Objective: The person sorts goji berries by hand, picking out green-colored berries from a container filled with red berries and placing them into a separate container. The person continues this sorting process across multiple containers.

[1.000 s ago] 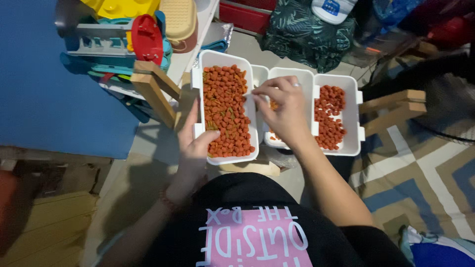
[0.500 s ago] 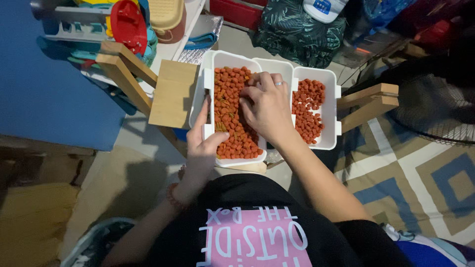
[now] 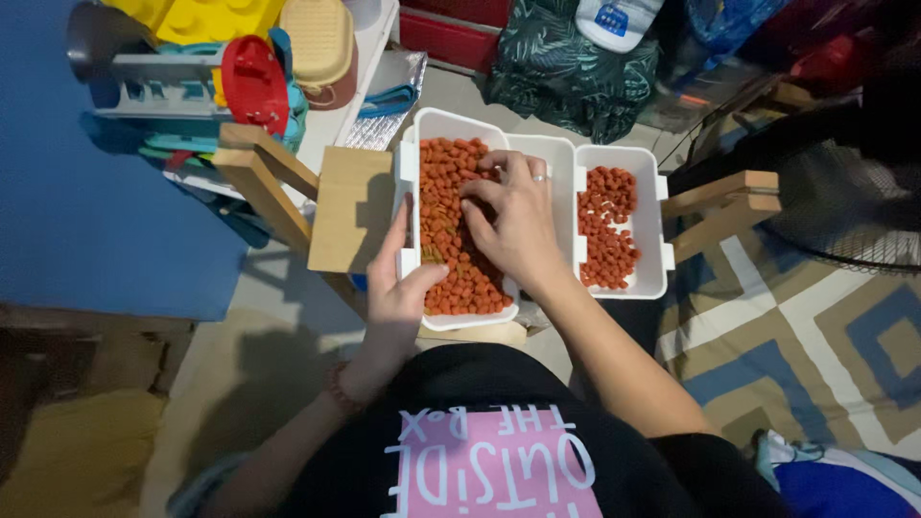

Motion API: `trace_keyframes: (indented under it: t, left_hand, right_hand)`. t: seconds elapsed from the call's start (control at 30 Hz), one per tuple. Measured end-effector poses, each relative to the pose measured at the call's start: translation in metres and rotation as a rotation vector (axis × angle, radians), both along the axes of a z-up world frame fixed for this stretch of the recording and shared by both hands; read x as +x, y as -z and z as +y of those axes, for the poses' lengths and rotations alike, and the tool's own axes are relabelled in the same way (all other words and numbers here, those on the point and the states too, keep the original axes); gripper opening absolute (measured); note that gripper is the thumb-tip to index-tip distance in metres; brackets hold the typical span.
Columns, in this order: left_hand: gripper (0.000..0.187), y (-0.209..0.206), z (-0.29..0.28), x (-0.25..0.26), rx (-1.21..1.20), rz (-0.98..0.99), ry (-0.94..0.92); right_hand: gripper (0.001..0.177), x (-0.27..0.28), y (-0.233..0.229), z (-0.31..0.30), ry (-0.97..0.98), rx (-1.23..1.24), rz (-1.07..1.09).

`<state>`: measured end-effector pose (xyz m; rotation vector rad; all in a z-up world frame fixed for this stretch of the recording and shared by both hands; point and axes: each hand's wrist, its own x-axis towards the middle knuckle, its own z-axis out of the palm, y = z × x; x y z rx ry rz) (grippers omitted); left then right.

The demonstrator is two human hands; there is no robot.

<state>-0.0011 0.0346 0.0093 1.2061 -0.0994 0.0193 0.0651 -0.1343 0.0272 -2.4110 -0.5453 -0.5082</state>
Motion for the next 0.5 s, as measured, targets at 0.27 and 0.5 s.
trace_keyframes:
  t: [0.27,0.5]
  left_hand:
    - [0.083,-0.002,0.041,0.015,-0.012,0.087,0.076]
    - [0.084,0.003,0.066,0.028,0.022,0.050,0.122]
  right_hand:
    - [0.018,0.008,0.002,0.036,0.083,0.036,0.037]
    - [0.019,0.013,-0.003,0.058,0.109,0.040,0.055]
